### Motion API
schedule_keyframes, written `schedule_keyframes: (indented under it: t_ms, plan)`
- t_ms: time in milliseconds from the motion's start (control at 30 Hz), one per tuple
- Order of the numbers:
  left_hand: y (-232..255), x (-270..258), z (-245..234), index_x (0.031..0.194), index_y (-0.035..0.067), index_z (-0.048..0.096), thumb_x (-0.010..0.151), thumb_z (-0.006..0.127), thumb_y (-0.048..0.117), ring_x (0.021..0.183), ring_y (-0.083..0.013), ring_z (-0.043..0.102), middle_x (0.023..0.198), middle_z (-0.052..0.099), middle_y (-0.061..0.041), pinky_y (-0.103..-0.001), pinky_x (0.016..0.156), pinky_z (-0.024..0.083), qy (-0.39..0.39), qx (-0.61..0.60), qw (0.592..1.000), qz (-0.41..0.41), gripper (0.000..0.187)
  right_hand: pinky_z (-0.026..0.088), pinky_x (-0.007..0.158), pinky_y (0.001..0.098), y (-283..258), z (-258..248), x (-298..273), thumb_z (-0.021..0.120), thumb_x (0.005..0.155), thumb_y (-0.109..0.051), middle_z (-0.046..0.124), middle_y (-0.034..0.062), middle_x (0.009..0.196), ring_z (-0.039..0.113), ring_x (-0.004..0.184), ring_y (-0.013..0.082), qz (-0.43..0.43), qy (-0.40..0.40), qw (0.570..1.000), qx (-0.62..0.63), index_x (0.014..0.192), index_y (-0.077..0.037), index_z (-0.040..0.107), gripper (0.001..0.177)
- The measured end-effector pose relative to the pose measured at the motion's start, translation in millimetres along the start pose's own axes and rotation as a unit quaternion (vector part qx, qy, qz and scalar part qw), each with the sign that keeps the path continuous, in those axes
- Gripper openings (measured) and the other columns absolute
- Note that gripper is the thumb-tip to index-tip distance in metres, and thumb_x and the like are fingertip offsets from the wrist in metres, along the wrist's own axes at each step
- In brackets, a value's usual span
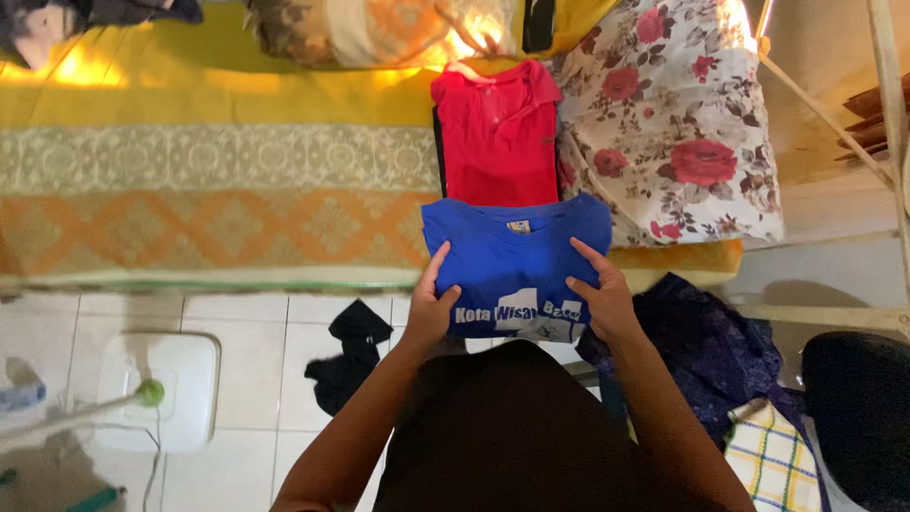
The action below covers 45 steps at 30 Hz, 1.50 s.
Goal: The person repeatedly takes folded shirts from a wardrobe and places them one by one on a bed, building a neat stack. The shirts include various colors and designs, and the person handles each item individually before adding it to the pile.
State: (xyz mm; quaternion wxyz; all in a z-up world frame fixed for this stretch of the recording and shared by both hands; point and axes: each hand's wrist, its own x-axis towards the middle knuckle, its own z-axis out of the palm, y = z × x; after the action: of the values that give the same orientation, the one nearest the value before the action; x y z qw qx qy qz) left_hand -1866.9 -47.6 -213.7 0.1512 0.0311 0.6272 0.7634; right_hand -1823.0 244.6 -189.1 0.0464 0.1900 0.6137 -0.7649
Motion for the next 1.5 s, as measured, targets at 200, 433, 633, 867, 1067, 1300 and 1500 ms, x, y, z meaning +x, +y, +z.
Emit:
schedule_keyframes:
  t_ms: [200,433,633,867,1067,1300,1500]
  plan:
    - [-6,102,-13,0.157,0.008,0.040,0.084,0.054,-0.014,0.138,-0.0205,0.049,0.153,0.050,-0.012,-0.032,0.117,0.035,-0.024,0.007,0.999,-0.038,0.078,0.051,0.101,0.0300,-22,10,71,0.065,0.083,0.012,0.064,0.0088,0.133,0.062,0.115,0.0176,0.001,0.041,0.995,-0.094,0.145,-0.008,0.058,0.066]
    - [-27,254,-29,0.157,0.010,0.040,0.086,0.050,-0.013,0.125,-0.0264,0.058,0.144,0.056,-0.017,-0.040,0.107,0.049,-0.019,-0.225,0.962,-0.153,0.076,0.043,0.113,0.0321,-62,-15,227,0.070,0.085,0.006,0.059,0.0074,0.146,0.057,0.130,0.0192,-0.075,-0.013,0.963,-0.258,0.151,-0.009,0.052,0.070]
    - [-111,327,-51,0.161,0.012,0.023,0.090,0.066,-0.003,0.127,-0.0262,0.057,0.144,0.053,-0.014,-0.042,0.104,0.050,0.017,0.110,0.991,-0.077,0.084,0.048,0.101,0.0406,33,-33,336,0.073,0.078,-0.002,0.055,0.0171,0.141,0.055,0.122,0.0260,0.111,-0.018,0.991,-0.070,0.160,-0.017,0.014,0.102]
    - [-151,286,-48,0.149,0.005,0.039,0.087,0.075,0.018,0.119,-0.0357,0.062,0.134,0.062,-0.022,-0.043,0.099,0.050,0.063,0.355,0.927,-0.101,0.072,0.043,0.107,0.0449,109,-49,309,0.085,0.082,-0.023,0.051,0.0267,0.146,0.054,0.131,0.0395,-0.024,0.022,0.906,-0.423,0.158,-0.003,0.019,0.103]
    - [-137,292,-40,0.131,0.002,0.060,0.095,0.064,0.031,0.113,-0.0327,0.069,0.122,0.072,-0.018,-0.040,0.094,0.053,0.038,0.221,0.958,-0.180,0.047,0.045,0.110,0.0426,104,-48,304,0.079,0.087,-0.028,0.059,0.0228,0.142,0.059,0.131,0.0348,0.041,0.033,0.927,-0.371,0.158,-0.004,0.024,0.093]
    - [-158,238,-49,0.108,0.000,0.070,0.093,0.069,0.028,0.088,-0.0344,0.073,0.095,0.075,-0.019,-0.045,0.080,0.055,0.027,0.358,0.923,-0.141,0.032,0.040,0.111,0.0447,127,-65,263,0.083,0.086,-0.017,0.047,0.0291,0.150,0.050,0.136,0.0396,-0.081,0.008,0.921,-0.380,0.158,0.003,0.025,0.095]
    - [-169,212,-43,0.100,0.001,0.068,0.092,0.073,0.034,0.089,-0.0395,0.069,0.094,0.072,-0.021,-0.048,0.079,0.054,0.062,0.429,0.885,-0.173,0.035,0.049,0.103,0.0411,127,-63,239,0.082,0.086,-0.023,0.060,0.0237,0.137,0.062,0.123,0.0313,-0.044,0.028,0.914,-0.402,0.148,0.003,0.041,0.079]
